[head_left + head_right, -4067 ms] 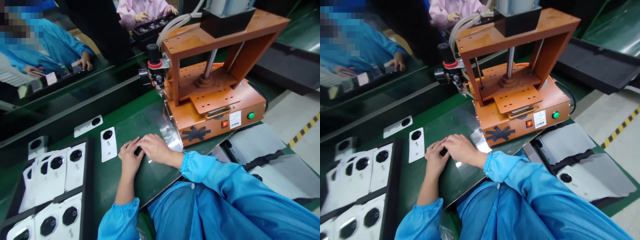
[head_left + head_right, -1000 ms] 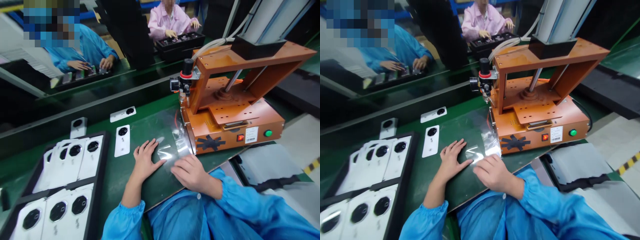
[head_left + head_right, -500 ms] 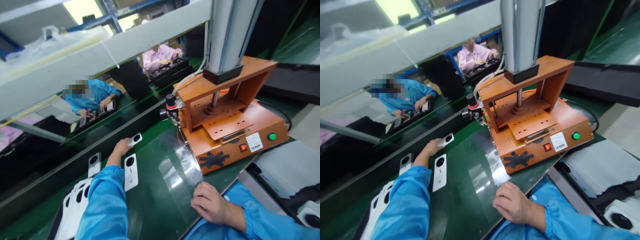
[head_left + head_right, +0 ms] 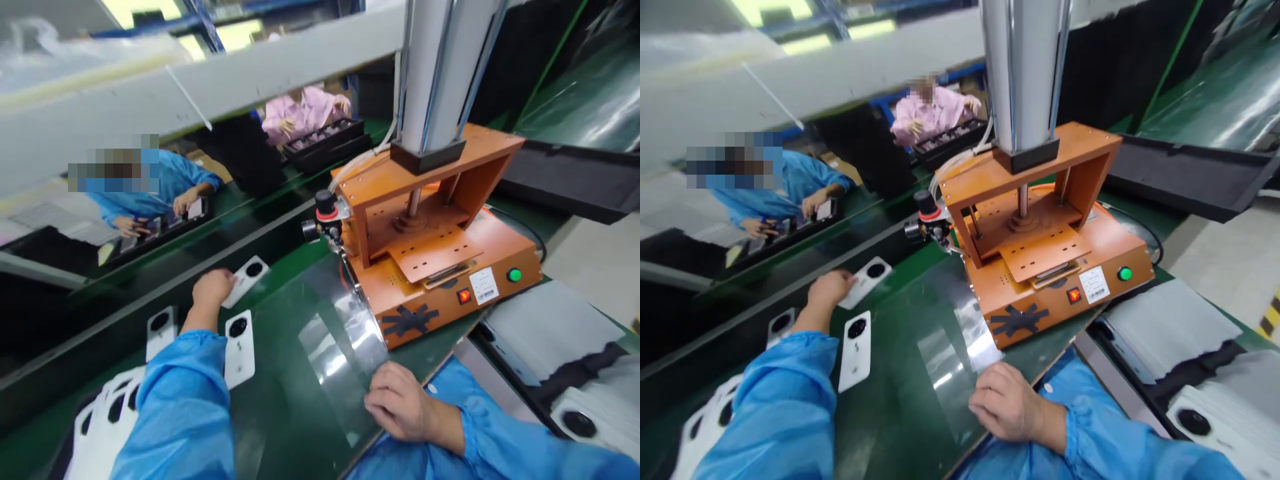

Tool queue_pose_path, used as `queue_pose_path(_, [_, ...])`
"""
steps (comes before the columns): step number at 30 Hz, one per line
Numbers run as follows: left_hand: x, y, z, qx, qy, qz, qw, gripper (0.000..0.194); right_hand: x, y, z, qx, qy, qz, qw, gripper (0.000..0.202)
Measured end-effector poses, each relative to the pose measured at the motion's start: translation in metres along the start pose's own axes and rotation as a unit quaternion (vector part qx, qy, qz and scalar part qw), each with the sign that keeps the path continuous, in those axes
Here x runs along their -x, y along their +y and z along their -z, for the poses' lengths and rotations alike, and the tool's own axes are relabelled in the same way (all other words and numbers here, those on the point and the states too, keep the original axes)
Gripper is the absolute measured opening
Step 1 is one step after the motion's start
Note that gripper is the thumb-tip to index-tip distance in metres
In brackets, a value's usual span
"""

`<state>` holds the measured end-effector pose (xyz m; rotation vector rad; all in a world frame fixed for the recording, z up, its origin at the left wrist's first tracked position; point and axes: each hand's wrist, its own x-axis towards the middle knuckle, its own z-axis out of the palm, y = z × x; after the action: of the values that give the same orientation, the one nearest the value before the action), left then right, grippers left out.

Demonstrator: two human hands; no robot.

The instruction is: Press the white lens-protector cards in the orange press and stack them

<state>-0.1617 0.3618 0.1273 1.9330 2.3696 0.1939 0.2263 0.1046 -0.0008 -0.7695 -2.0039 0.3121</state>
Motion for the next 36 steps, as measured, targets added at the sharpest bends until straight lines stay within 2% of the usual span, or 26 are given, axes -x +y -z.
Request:
queue_pose_path(2, [0.030, 0.005, -0.002, 0.007, 0.021, 0.034, 0.999, 0.028, 0.001, 0.001, -0.001, -0.021, 0.009, 0.002, 1.000, 0.018])
queue_pose_path(3, [0.052, 0.007, -0.003, 0.010, 0.027, 0.042, 0.999, 0.033, 0.001, 0.001, 0.000, -0.038, 0.012, -0.004, 0.999, 0.016])
queue_pose_path(6, [0.142, 0.019, -0.014, 0.088, 0.029, 0.023, 0.995, 0.058, -0.006, -0.005, 0.005, -0.103, 0.031, -0.067, 0.992, 0.014])
queue_pose_path(8, [0.210, 0.032, -0.032, 0.261, 0.044, 0.028, 0.964, 0.041, -0.016, -0.012, 0.008, -0.149, 0.040, -0.142, 0.978, 0.010])
queue_pose_path(9, [0.242, 0.040, -0.044, 0.277, 0.052, 0.045, 0.958, 0.033, -0.023, -0.017, 0.008, -0.171, 0.037, -0.179, 0.968, 0.008])
queue_pose_path(11, [0.292, 0.057, -0.072, 0.291, 0.072, 0.082, 0.950, 0.034, -0.040, -0.023, 0.004, -0.214, 0.014, -0.232, 0.949, 0.005])
queue_pose_path(13, [0.325, 0.074, -0.097, 0.299, 0.073, 0.109, 0.945, 0.036, -0.060, -0.025, -0.007, -0.244, -0.028, -0.258, 0.935, 0.009])
queue_pose_path(15, [0.342, 0.086, -0.111, 0.297, 0.064, 0.124, 0.945, 0.039, -0.079, -0.019, -0.023, -0.248, -0.068, -0.281, 0.924, 0.010])
queue_pose_path(17, [0.351, 0.088, -0.114, 0.253, 0.070, 0.116, 0.958, 0.053, -0.094, -0.008, -0.039, -0.222, -0.100, -0.297, 0.923, 0.009])
queue_pose_path(18, [0.354, 0.086, -0.113, 0.222, 0.080, 0.095, 0.967, 0.057, -0.099, -0.001, -0.046, -0.203, -0.107, -0.298, 0.927, 0.009])
queue_pose_path(20, [0.359, 0.078, -0.111, 0.176, 0.096, 0.017, 0.979, 0.055, -0.106, 0.010, -0.057, -0.165, -0.116, -0.292, 0.935, 0.008])
queue_pose_path(22, [0.364, 0.071, -0.111, 0.161, 0.090, -0.060, 0.981, 0.051, -0.110, 0.015, -0.064, -0.136, -0.126, -0.285, 0.940, 0.008])
queue_pose_path(24, [0.369, 0.068, -0.116, 0.147, 0.071, -0.094, 0.982, 0.056, -0.113, 0.015, -0.069, -0.105, -0.146, -0.287, 0.941, 0.009])
queue_pose_path(29, [0.374, 0.073, -0.127, 0.126, 0.068, -0.086, 0.986, 0.060, -0.119, 0.003, -0.082, -0.035, -0.202, -0.285, 0.936, 0.011])
queue_pose_path(36, [0.370, 0.074, -0.123, 0.121, 0.101, -0.100, 0.982, 0.053, -0.114, -0.004, -0.089, -0.014, -0.195, -0.260, 0.946, 0.013])
